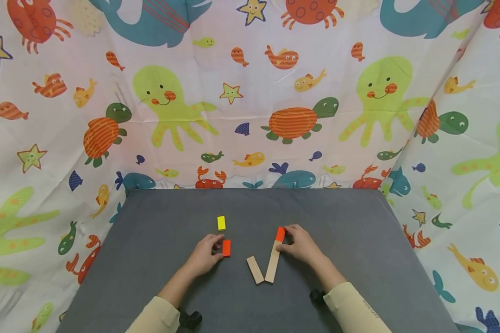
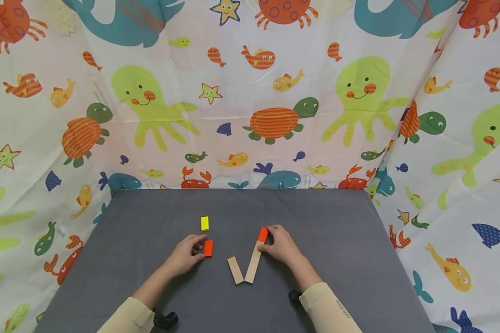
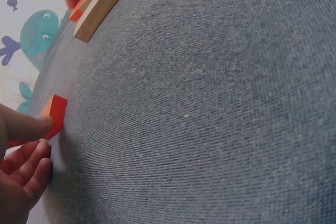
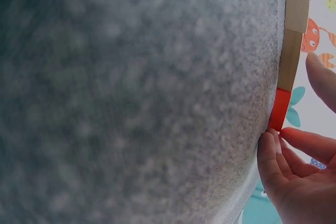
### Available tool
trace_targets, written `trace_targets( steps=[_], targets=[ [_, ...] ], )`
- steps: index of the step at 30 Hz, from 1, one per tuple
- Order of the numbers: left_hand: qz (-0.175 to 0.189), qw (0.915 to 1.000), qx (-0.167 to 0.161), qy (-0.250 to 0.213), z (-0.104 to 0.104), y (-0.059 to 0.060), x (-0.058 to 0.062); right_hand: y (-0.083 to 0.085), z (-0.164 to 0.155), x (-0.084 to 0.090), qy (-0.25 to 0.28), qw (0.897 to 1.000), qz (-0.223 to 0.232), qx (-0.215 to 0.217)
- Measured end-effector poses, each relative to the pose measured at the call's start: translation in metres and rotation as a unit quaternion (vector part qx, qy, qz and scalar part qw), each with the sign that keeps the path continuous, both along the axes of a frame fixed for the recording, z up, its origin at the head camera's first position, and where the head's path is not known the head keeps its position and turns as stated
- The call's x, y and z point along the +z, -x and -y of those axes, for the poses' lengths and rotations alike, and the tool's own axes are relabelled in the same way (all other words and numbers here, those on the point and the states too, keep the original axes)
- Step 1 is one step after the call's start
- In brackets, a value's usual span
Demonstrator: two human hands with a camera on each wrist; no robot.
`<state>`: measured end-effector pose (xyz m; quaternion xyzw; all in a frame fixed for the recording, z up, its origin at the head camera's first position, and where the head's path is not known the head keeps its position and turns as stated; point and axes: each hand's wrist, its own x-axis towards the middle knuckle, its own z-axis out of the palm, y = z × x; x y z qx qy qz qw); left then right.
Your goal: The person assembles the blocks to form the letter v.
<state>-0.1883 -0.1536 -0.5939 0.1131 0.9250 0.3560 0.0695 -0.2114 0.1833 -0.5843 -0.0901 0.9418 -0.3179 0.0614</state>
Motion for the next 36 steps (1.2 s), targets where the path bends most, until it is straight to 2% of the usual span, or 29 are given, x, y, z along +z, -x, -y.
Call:
trace_targets(
  steps=[10, 19, 36],
  targets=[
    [0.009, 0.9997, -0.009, 0.019, -0.006, 0.000, -0.003, 0.002, -0.001, 0.000, -0.001, 1.000, -0.002, 0.002],
    [-0.001, 0.9994, 0.034, -0.006, -0.010, -0.005, -0.007, 0.002, 0.000, -0.005, 0.002, 1.000, -0.009, 0.005],
    [-0.012, 0.9985, 0.049, -0.019, -0.011, -0.004, -0.003, 0.002, 0.001, -0.004, 0.011, 1.000, -0.023, 0.009]
  ],
)
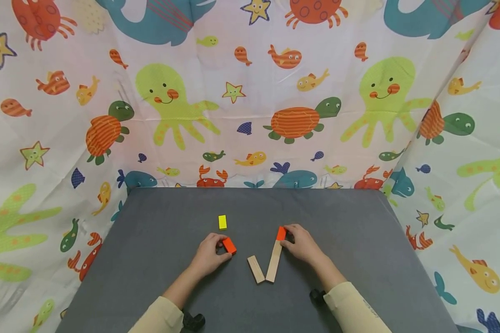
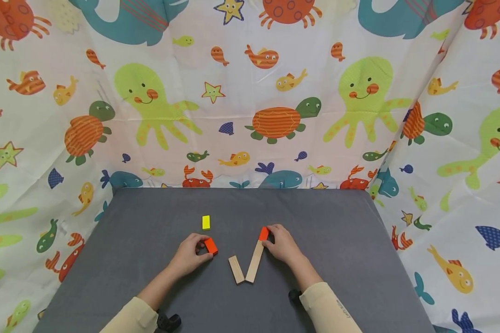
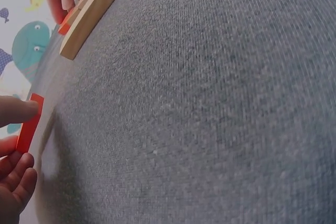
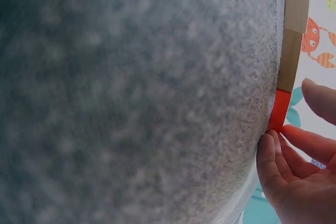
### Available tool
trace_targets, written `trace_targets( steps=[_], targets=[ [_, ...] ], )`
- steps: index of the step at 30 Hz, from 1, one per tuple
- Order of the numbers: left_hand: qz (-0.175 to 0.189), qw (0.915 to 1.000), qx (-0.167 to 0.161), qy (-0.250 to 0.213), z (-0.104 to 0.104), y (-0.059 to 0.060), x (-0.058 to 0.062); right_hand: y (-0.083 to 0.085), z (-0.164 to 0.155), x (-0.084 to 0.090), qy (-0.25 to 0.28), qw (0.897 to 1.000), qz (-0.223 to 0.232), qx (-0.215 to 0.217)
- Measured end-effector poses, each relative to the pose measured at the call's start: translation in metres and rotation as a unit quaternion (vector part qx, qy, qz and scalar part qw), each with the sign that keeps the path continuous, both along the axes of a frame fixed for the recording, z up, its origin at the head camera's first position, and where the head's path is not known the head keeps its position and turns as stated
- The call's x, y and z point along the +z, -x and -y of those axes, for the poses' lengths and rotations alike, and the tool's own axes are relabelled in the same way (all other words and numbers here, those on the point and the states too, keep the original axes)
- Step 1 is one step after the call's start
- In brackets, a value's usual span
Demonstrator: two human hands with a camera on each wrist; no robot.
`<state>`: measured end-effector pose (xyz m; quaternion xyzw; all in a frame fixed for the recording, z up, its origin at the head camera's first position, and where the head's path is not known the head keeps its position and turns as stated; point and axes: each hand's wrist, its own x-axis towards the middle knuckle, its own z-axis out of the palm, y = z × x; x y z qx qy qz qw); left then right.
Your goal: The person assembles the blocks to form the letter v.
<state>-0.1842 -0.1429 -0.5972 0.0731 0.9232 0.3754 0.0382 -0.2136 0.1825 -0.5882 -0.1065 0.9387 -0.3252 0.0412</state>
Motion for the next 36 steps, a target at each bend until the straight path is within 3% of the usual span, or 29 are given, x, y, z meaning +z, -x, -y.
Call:
trace_targets(
  steps=[13, 36],
  targets=[
    [0.004, 0.9995, 0.010, -0.029, -0.007, 0.003, 0.007, -0.002, 0.001, 0.000, 0.001, 1.000, 0.006, -0.007],
    [-0.005, 0.9985, -0.029, -0.047, -0.020, 0.005, 0.009, -0.003, 0.001, 0.002, -0.006, 1.000, 0.014, -0.009]
  ],
)
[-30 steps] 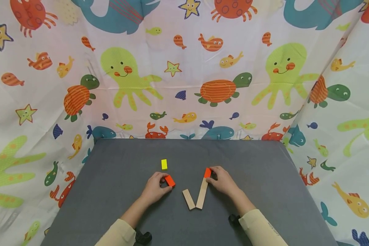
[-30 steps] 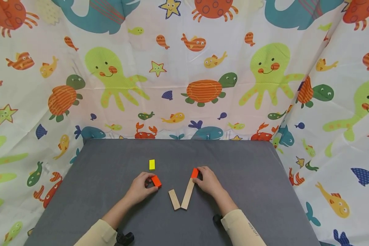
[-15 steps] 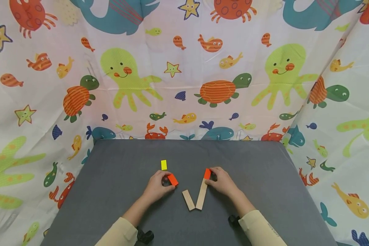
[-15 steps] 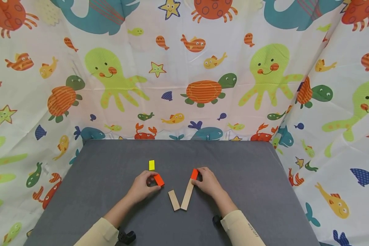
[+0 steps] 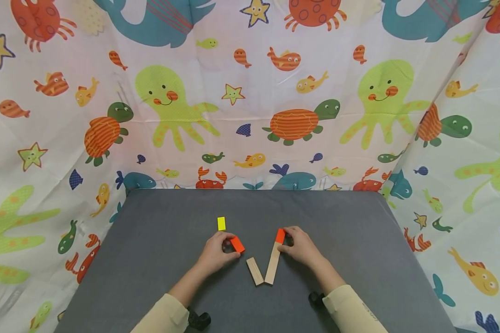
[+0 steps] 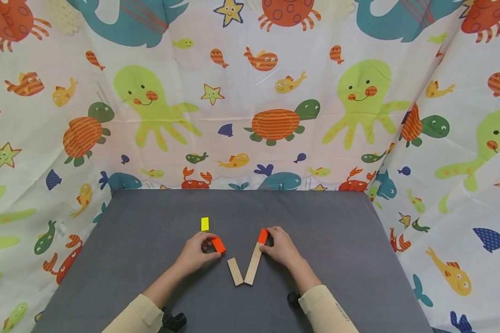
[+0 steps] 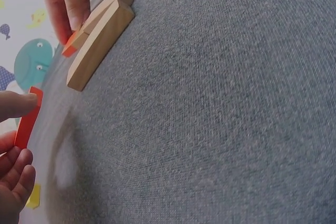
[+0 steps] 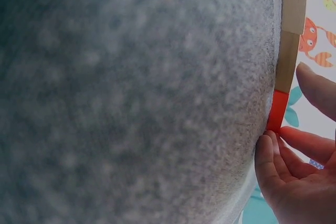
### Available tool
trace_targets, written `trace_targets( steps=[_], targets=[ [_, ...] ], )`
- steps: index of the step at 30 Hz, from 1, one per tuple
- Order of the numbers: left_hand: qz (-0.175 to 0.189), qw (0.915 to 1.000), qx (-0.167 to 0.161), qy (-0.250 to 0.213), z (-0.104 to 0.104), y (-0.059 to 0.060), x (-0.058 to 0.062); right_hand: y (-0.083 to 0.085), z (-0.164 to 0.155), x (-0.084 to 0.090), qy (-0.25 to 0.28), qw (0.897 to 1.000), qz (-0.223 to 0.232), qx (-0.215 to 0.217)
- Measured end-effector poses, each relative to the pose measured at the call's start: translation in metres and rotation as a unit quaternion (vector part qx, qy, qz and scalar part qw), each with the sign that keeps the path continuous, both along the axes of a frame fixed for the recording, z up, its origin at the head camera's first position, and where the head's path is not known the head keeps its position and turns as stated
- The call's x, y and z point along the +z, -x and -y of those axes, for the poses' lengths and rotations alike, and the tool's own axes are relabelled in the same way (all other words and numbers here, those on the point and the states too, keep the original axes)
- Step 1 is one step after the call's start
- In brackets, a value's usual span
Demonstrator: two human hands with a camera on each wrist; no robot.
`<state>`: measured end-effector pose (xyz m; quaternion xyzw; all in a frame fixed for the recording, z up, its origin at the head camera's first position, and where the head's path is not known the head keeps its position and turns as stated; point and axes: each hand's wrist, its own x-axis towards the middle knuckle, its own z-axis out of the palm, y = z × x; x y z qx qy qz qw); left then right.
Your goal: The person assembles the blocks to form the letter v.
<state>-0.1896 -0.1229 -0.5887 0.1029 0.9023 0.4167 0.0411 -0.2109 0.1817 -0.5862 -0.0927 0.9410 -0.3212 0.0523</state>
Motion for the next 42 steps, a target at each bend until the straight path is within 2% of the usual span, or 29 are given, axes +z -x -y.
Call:
trace_targets(
  steps=[11, 18, 29, 42],
  targets=[
    [0.017, 0.9998, -0.006, -0.007, -0.007, -0.002, 0.002, -0.001, 0.000, 0.000, -0.001, 1.000, 0.004, -0.004],
    [0.008, 0.9998, -0.019, -0.003, -0.013, -0.003, -0.003, 0.000, 0.000, -0.002, -0.002, 1.000, -0.008, 0.002],
    [0.008, 0.9997, -0.025, -0.003, -0.017, 0.001, -0.006, 0.000, 0.002, 0.000, -0.001, 1.000, -0.001, -0.006],
    [0.024, 0.9994, -0.026, 0.008, -0.020, 0.002, -0.012, -0.001, 0.002, 0.001, -0.006, 1.000, 0.003, -0.006]
  ],
)
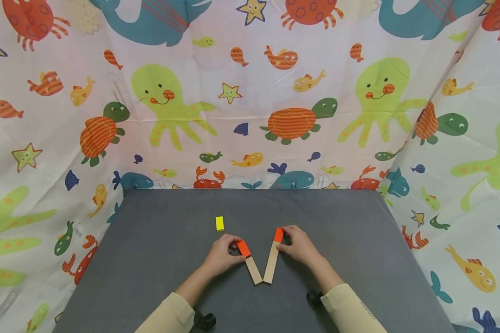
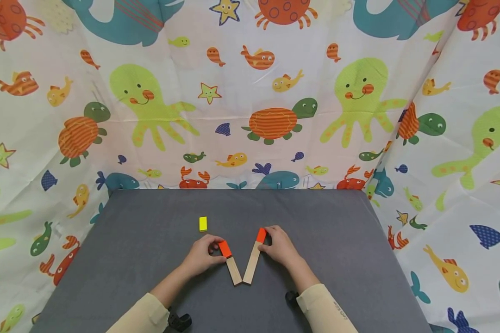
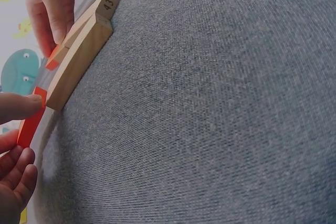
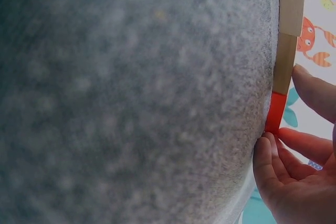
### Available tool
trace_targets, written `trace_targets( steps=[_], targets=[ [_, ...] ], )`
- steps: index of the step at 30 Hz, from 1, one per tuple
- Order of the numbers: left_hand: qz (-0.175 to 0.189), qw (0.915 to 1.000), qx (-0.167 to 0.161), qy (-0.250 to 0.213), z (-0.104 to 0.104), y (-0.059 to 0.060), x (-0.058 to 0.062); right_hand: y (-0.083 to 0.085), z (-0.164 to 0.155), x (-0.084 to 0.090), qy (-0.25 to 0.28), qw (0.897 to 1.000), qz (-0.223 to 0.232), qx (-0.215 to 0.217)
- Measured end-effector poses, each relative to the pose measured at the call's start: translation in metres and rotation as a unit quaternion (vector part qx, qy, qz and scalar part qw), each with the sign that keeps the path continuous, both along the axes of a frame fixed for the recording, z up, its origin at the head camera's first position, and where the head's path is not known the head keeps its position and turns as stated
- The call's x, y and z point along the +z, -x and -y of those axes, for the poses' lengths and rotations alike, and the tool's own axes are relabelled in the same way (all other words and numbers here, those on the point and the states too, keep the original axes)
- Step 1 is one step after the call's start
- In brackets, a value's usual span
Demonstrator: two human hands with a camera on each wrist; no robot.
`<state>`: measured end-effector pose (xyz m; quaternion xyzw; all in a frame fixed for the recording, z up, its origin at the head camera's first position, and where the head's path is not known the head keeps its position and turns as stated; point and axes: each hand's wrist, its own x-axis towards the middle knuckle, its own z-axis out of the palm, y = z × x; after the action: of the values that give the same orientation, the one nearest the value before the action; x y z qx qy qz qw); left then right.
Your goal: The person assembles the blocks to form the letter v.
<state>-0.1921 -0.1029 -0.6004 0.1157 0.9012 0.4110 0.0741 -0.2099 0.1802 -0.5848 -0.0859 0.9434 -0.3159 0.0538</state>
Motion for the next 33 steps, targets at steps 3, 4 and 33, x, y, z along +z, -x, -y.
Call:
trace_targets(
  steps=[3, 4, 33],
  targets=[
    [0.000, 1.0000, -0.004, -0.001, -0.0001, -0.0004, -0.0007, -0.0004, 0.0001, -0.0004, 0.001, 1.000, 0.004, -0.003],
    [-0.001, 1.0000, -0.005, -0.002, -0.0001, -0.0006, -0.0007, -0.0003, 0.0003, -0.0004, 0.001, 1.000, 0.005, -0.004],
    [-0.009, 0.9996, -0.020, 0.018, -0.0025, -0.0022, -0.0014, -0.0004, -0.0009, -0.0021, -0.003, 1.000, -0.003, 0.003]
  ],
)
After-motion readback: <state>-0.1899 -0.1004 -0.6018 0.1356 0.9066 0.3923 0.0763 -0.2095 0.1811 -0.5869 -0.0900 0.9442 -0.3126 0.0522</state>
